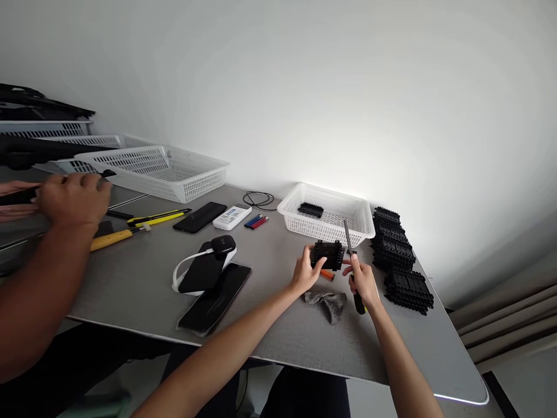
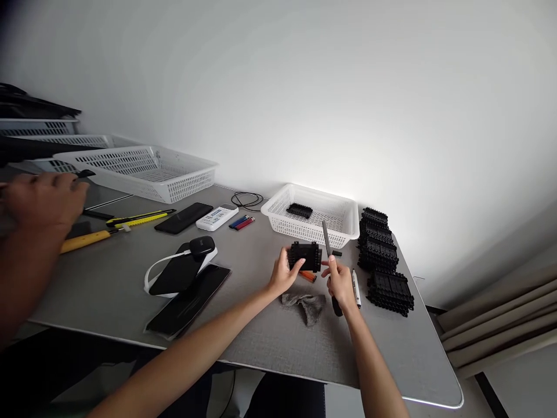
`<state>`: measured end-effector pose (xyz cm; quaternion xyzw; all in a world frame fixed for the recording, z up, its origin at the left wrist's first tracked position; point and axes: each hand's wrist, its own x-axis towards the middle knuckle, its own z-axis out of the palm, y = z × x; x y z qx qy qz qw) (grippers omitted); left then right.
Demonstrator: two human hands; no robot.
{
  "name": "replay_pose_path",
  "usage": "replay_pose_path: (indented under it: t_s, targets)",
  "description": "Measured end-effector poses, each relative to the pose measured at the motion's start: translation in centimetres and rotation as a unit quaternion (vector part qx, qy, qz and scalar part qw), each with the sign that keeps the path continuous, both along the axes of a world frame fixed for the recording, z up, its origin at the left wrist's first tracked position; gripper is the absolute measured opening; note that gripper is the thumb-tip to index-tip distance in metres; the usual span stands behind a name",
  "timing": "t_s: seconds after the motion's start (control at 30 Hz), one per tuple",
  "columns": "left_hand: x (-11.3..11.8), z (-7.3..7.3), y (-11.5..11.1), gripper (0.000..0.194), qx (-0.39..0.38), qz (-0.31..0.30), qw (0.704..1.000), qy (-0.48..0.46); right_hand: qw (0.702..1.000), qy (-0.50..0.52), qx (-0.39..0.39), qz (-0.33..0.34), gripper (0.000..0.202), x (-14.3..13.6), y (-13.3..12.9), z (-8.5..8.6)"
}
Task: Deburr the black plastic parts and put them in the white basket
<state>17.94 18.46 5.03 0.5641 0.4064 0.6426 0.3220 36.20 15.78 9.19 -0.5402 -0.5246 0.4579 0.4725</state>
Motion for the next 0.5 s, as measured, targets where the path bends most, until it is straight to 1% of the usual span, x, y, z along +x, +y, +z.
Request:
replay_pose_path:
  t_s: [0.13,0.2,0.3,0.37,0.5]
  targets:
    - [0.14,0.09,-0.22,0.03,0.023,-0.033,0.999,-0.015,0.995,0.068,-0.045,0.05,0.059,0.04,0.14,-0.14]
    - [0.13,0.27,-0.16,0.028,0.037,-0.055,0.997,-0.028,0.988,0.101,-0.078,0.083,0.053,0.11,0.17,-0.14]
    - [0.08,0.54,0.0,0.029,0.052,-0.077,0.994,-0.05,0.975,0.148,-0.117,0.121,0.051,0.04,0.18,-0.19]
    - [0.08,0.61,0.09,0.03,0.052,-0.073,0.994,-0.069,0.973,0.157,-0.115,0.125,0.05,-0.02,0.22,-0.25]
    - [0.13,0.77,0.25,0.039,0.011,-0.061,0.991,-0.122,0.978,0.169,-0.078,0.095,0.051,0.1,0.55,-0.47]
